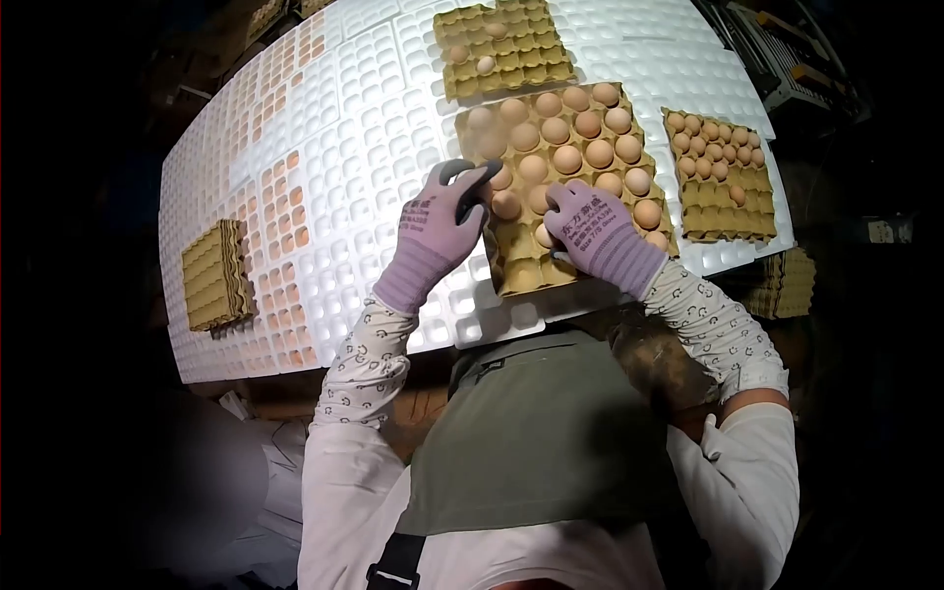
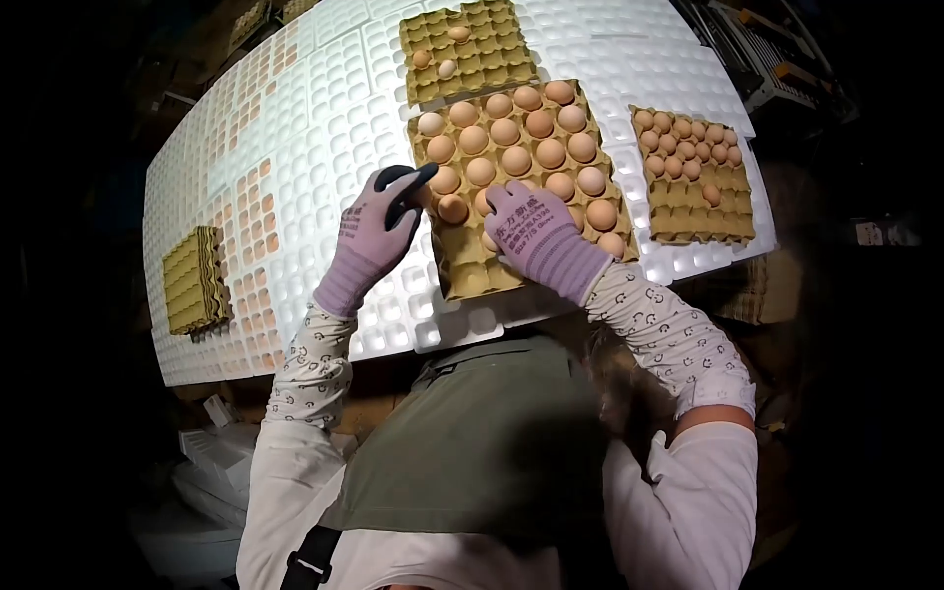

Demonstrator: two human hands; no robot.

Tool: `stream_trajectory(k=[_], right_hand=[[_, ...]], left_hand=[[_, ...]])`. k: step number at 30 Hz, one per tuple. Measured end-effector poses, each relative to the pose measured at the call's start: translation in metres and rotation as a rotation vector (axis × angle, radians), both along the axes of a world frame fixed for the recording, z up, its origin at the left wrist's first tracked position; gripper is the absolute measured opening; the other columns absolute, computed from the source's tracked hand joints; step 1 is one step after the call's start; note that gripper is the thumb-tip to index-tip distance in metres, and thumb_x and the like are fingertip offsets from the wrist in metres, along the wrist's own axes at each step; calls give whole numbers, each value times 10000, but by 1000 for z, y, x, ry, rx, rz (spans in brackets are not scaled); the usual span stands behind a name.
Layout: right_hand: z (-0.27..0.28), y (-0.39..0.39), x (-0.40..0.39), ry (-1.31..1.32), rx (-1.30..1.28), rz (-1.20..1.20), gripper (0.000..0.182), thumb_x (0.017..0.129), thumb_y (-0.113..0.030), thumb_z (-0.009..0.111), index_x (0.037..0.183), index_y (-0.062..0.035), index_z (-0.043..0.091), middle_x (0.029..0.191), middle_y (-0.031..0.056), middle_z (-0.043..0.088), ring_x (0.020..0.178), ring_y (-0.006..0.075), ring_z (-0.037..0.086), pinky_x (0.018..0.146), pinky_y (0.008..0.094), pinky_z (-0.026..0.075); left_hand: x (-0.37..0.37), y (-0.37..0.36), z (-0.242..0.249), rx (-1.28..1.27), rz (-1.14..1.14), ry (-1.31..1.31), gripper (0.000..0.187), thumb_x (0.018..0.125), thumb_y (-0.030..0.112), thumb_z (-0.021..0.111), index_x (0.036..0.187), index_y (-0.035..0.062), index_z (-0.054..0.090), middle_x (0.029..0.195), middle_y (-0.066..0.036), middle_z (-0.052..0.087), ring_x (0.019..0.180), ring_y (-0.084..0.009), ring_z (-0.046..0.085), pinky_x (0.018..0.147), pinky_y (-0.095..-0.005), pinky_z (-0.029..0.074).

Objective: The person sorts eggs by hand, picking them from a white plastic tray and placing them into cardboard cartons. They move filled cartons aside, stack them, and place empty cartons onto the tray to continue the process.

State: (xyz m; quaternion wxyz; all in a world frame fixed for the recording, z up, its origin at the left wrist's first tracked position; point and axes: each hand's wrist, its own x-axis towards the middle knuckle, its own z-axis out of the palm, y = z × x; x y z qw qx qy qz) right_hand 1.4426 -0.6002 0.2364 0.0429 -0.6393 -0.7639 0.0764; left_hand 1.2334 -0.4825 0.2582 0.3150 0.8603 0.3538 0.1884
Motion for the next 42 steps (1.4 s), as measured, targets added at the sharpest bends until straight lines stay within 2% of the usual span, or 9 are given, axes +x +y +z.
stream_trajectory(k=[8,12,13,15,20,25,28,32,42], right_hand=[[11,4,46,1681,-358,-546,245,899,-123,642,1127,-35,647,997,23,642,864,113,638,757,241,533],[9,22,5,83,153,-121,354,773,-217,792,1097,-150,665,1236,106,569,1052,318,596,865,409,539],[20,25,-8,-139,139,-103,433,683,-273,863,1045,-152,657,1308,84,523,1064,293,578,849,414,542],[8,36,-13,-221,141,-113,450,635,-255,874,1022,-172,660,1277,70,544,1072,287,562,820,411,538],[0,33,1,81,91,-280,436,687,-197,868,1072,-100,688,1328,147,560,1145,374,561,965,459,488],[3,43,-22,737,175,-243,297,940,-65,663,1234,-24,657,1294,142,624,1089,263,641,925,347,527],[-1,92,-114,1166,-180,-553,312,985,-135,642,1242,42,650,1022,49,694,927,151,650,783,316,540],[-65,186,-235,975,-132,-373,396,860,-210,793,1167,18,691,1038,96,669,850,151,643,758,304,532],[-137,286,-351,95,-347,-493,516,842,-349,761,1320,-204,631,1343,128,551,1147,305,640,954,447,549]], left_hand=[[7,-14,-52,633,-83,297,412,787,254,784,1182,174,698,1364,-82,538,1030,-275,606,761,-371,564],[-25,-3,-55,-1108,424,-651,431,928,198,771,1286,13,618,1305,-86,566,1104,-156,623,857,-295,551],[-33,-11,-67,-883,312,-752,486,935,188,764,1348,28,564,1278,-85,581,1098,-160,624,870,-306,549],[-71,-20,-70,-166,46,-538,555,987,201,708,1451,65,436,1194,-88,610,1088,-174,612,900,-351,557],[-183,-24,-130,-1849,154,-1673,536,1047,527,518,1320,66,545,1189,-93,593,1068,-275,608,915,-394,568],[-318,1,-183,-531,551,-577,402,1058,298,579,1363,54,483,1167,-55,567,1051,-192,602,925,-310,563],[-349,84,-169,-1062,1079,-572,400,926,322,756,1181,25,672,950,-62,652,830,-201,633,798,-305,548],[-326,158,-150,213,600,290,386,804,307,808,1146,142,735,1371,-115,536,1089,-312,596,943,-411,525],[-304,265,-154,-282,265,576,642,880,244,599,1505,215,452,1380,-178,536,1169,-338,621,985,-461,523]])
